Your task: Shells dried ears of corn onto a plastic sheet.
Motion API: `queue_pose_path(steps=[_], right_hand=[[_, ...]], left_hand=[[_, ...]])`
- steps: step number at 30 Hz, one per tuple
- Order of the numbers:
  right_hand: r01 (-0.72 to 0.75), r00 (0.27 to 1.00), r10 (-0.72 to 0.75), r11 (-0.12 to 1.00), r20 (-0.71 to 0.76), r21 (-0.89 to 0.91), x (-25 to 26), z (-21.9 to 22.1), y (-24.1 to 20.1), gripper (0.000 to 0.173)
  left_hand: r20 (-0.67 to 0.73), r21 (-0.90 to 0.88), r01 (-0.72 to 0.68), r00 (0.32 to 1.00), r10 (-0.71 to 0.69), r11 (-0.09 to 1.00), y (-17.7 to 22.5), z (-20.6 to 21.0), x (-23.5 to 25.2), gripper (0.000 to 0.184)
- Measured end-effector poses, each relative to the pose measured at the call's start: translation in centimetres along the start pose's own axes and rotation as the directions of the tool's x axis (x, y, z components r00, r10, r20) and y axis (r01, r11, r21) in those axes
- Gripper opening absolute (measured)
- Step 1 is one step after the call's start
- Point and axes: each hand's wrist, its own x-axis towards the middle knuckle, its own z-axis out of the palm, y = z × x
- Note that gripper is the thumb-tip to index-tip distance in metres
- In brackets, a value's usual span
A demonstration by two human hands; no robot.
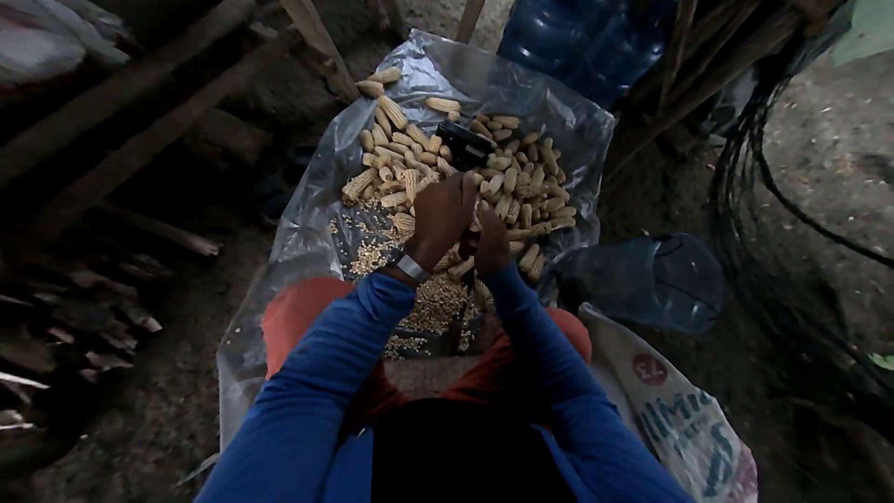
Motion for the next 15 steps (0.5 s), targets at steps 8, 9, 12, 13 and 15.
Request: queue_pose_path(steps=[8, 9, 12, 13, 15], right_hand=[[0.181, 0.962, -0.142, 0.971, 0.234, -0.156, -0.5, -1.1, -1.7, 0.051], [0.236, 0.958, -0.189, 0.946, 0.213, -0.221, -0.6, -1.0, -1.5, 0.049], [0.159, 0.983, -0.176, 0.950, -0.043, -0.269, -1.0, 0.1, -1.0, 0.050], [0.076, 0.985, -0.109, 0.971, -0.133, -0.228, -1.0, 0.4, -1.1, 0.052], [-0.013, 0.979, -0.018, 0.989, -0.205, -0.146, -0.2, -0.1, -0.8, 0.055]], left_hand=[[0.167, -0.378, 0.335, 0.942, -0.293, 0.863, -0.7, -0.6, 1.6, 0.053], [0.159, -0.360, 0.336, 0.941, -0.298, 0.870, -0.5, -0.7, 1.5, 0.053], [0.124, -0.260, 0.312, 0.949, -0.289, 0.914, 0.1, -0.6, 0.8, 0.054], [0.094, -0.239, 0.277, 0.961, -0.261, 0.931, 0.1, -0.2, 0.3, 0.053], [0.053, -0.190, 0.193, 0.981, -0.186, 0.963, 0.3, 0.5, -0.5, 0.052]])
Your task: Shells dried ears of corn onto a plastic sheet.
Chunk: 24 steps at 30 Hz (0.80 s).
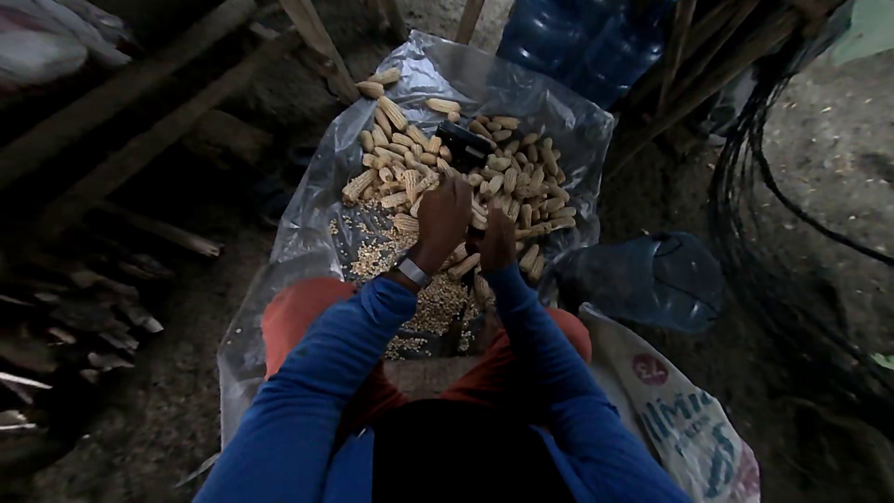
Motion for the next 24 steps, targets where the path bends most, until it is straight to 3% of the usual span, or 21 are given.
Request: queue_pose_path(steps=[4, 7, 9, 11, 13, 16, 19, 22, 24], right_hand=[[-0.076, 0.996, 0.079, 0.995, -0.039, 0.069, 1.6, -1.0, 0.1, 0.053], [-0.099, 0.994, 0.102, 0.991, -0.036, 0.091, 2.0, -2.2, -0.9, 0.052], [-0.114, 0.992, 0.118, 0.990, -0.049, 0.078, 2.1, -2.9, -1.7, 0.055], [-0.072, 0.997, 0.073, 0.996, -0.018, 0.052, 2.1, -3.1, -1.7, 0.056], [0.042, 0.995, -0.048, 0.996, 0.086, 0.074, 1.7, -3.2, -1.7, 0.046], [0.098, 0.953, -0.136, 0.984, 0.272, 0.147, 1.6, -3.8, -2.0, 0.032], [0.154, 0.948, -0.185, 0.979, 0.259, 0.134, 1.4, -3.4, -1.6, 0.023], [0.308, 0.950, -0.295, 0.940, 0.103, -0.147, 0.4, -2.1, -1.4, 0.032], [0.399, 0.915, -0.395, 0.867, 0.074, -0.298, 0.1, -2.0, -1.4, 0.033]], left_hand=[[0.205, 0.000, -0.166, 0.965, 0.162, 0.986, 0.0, -0.6, -0.5, 0.047], [0.374, 0.023, -0.363, 0.867, 0.329, 0.931, -0.7, -1.3, 0.3, 0.046], [0.414, 0.030, -0.451, 0.818, 0.400, 0.892, -0.9, -1.3, 0.3, 0.048], [0.392, -0.044, -0.396, 0.837, 0.381, 0.917, -1.1, -1.0, -0.1, 0.045], [0.344, -0.184, -0.190, 0.907, 0.244, 0.964, -0.5, -1.4, -1.5, 0.041], [0.293, -0.376, 0.038, 0.953, 0.080, 0.926, 0.5, -1.9, -3.7, 0.040], [0.194, -0.430, -0.058, 0.969, 0.155, 0.901, -1.5, 0.3, -1.9, 0.039], [0.082, -0.335, -0.100, 0.988, 0.134, 0.937, -2.3, 1.6, -0.8, 0.047], [0.109, -0.296, -0.067, 0.989, 0.103, 0.953, -1.9, 1.4, -0.6, 0.049]])
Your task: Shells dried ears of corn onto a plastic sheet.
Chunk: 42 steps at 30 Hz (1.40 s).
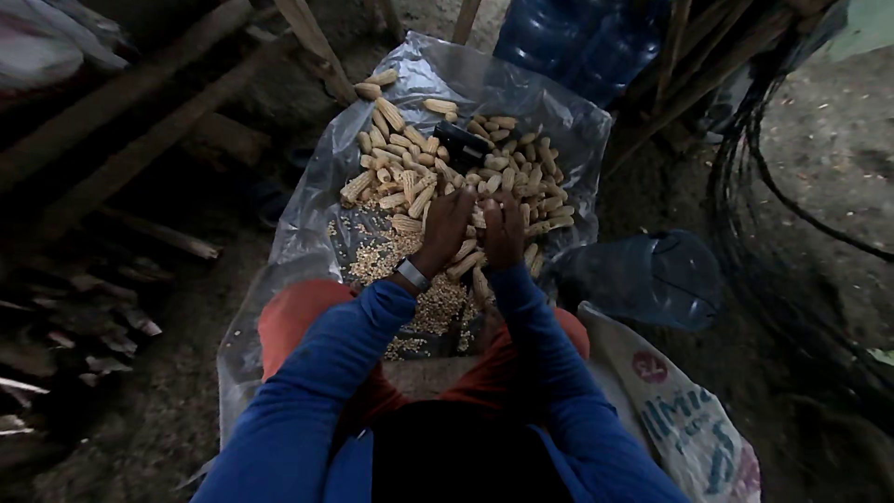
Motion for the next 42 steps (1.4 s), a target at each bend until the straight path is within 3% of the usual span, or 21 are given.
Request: queue_pose_path(steps=[2, 4, 6, 7, 9, 11, 13, 16, 19, 20, 21, 23, 27, 29, 31, 35, 38, 39, 40, 42], right_hand=[[0.013, 1.000, -0.013, 1.000, 0.006, 0.018, 0.5, -0.7, 0.4, 0.032], [-0.072, 0.997, 0.065, 0.980, 0.041, 0.186, 1.1, -1.8, 0.6, 0.027], [-0.222, 0.974, 0.187, 0.892, 0.126, 0.393, 1.6, -2.5, 0.9, 0.020], [-0.296, 0.954, 0.240, 0.841, 0.178, 0.452, 1.8, -2.8, 0.8, 0.020], [-0.400, 0.916, 0.330, 0.760, 0.226, 0.512, 1.9, -2.7, 0.3, 0.021], [-0.415, 0.909, 0.361, 0.749, 0.206, 0.518, 1.7, -2.0, 0.2, 0.023], [-0.327, 0.945, 0.290, 0.804, 0.154, 0.497, 1.3, -1.4, 0.5, 0.022], [-0.055, 0.996, 0.027, 0.946, 0.090, 0.321, 0.8, -1.7, 0.8, 0.021], [0.327, 0.937, -0.339, 0.936, 0.087, 0.128, 0.8, -2.3, 1.0, 0.032], [0.376, 0.917, -0.385, 0.921, 0.100, 0.104, 0.8, -2.4, 0.9, 0.035], [0.341, 0.928, -0.354, 0.933, 0.115, 0.119, 0.8, -2.4, 0.8, 0.033], [0.089, 0.982, -0.122, 0.973, 0.146, 0.214, 1.0, -2.2, 0.8, 0.025], [-0.272, 0.962, 0.245, 0.875, 0.119, 0.401, 1.5, -1.5, 0.8, 0.027], [-0.358, 0.932, 0.343, 0.817, 0.118, 0.451, 1.5, -1.2, 0.4, 0.027], [-0.326, 0.942, 0.320, 0.816, 0.098, 0.477, 1.2, -0.7, 0.7, 0.025], [-0.024, 1.000, 0.026, 0.969, -0.004, 0.244, 0.6, -0.5, 0.8, 0.029], [0.295, 0.955, -0.295, 0.955, -0.016, 0.021, 0.5, -0.7, 0.9, 0.032], [0.286, 0.958, -0.286, 0.958, -0.007, 0.021, 0.5, -0.7, 0.8, 0.032], [0.187, 0.982, -0.188, 0.980, 0.007, 0.062, 0.5, -0.7, 0.6, 0.031], [-0.139, 0.990, 0.135, 0.959, 0.035, 0.246, 0.8, -0.5, 0.4, 0.035]], left_hand=[[0.124, -0.001, 0.012, 0.992, -0.012, 1.000, 0.9, -0.7, 0.3, 0.050], [0.326, -0.035, 0.076, 0.944, -0.060, 0.996, 2.2, -2.0, 0.5, 0.056], [0.441, -0.060, 0.169, 0.889, -0.126, 0.984, 3.0, -2.7, 0.5, 0.065], [0.464, -0.052, 0.167, 0.877, -0.125, 0.985, 3.0, -2.8, 0.5, 0.066], [0.428, 0.043, 0.009, 0.903, -0.027, 0.999, 2.8, -2.6, 0.0, 0.060], [0.289, 0.170, -0.173, 0.950, 0.118, 0.970, 3.0, -2.1, -1.8, 0.057], [0.201, 0.205, -0.111, 0.977, 0.069, 0.972, 3.4, -1.8, -2.5, 0.059], [0.279, 0.085, 0.097, 0.953, -0.117, 0.992, 2.6, -1.8, -0.3, 0.055], [0.396, 0.005, 0.313, 0.871, -0.289, 0.950, 3.5, -2.3, -0.3, 0.051], [0.410, -0.003, 0.359, 0.852, -0.326, 0.934, 3.5, -2.2, -0.3, 0.050], [0.414, -0.016, 0.387, 0.842, -0.346, 0.922, 3.4, -2.2, -0.2, 0.051], [0.376, -0.022, 0.378, 0.861, -0.343, 0.926, 3.3, -2.1, 0.0, 0.058], [0.338, 0.111, 0.147, 0.924, -0.177, 0.983, 4.5, -2.9, -2.1, 0.060], [0.243, 0.231, -0.102, 0.969, 0.044, 0.967, 3.4, -2.3, -2.8, 0.057], [0.185, 0.254, -0.168, 0.975, 0.122, 0.952, 2.8, -1.8, -2.6, 0.059], [0.217, 0.176, 0.107, 0.965, -0.144, 0.979, 5.0, -2.7, -2.8, 0.062], [0.290, 0.074, 0.358, 0.885, -0.364, 0.931, 6.9, -3.5, -2.8, 0.050], [0.287, 0.045, 0.391, 0.876, -0.387, 0.919, 6.6, -3.4, -2.8, 0.050], [0.285, 0.002, 0.402, 0.877, -0.386, 0.915, 6.0, -3.2, -2.7, 0.054], [0.296, -0.034, 0.347, 0.899, -0.322, 0.937, 4.7, -2.8, -2.2, 0.066]])
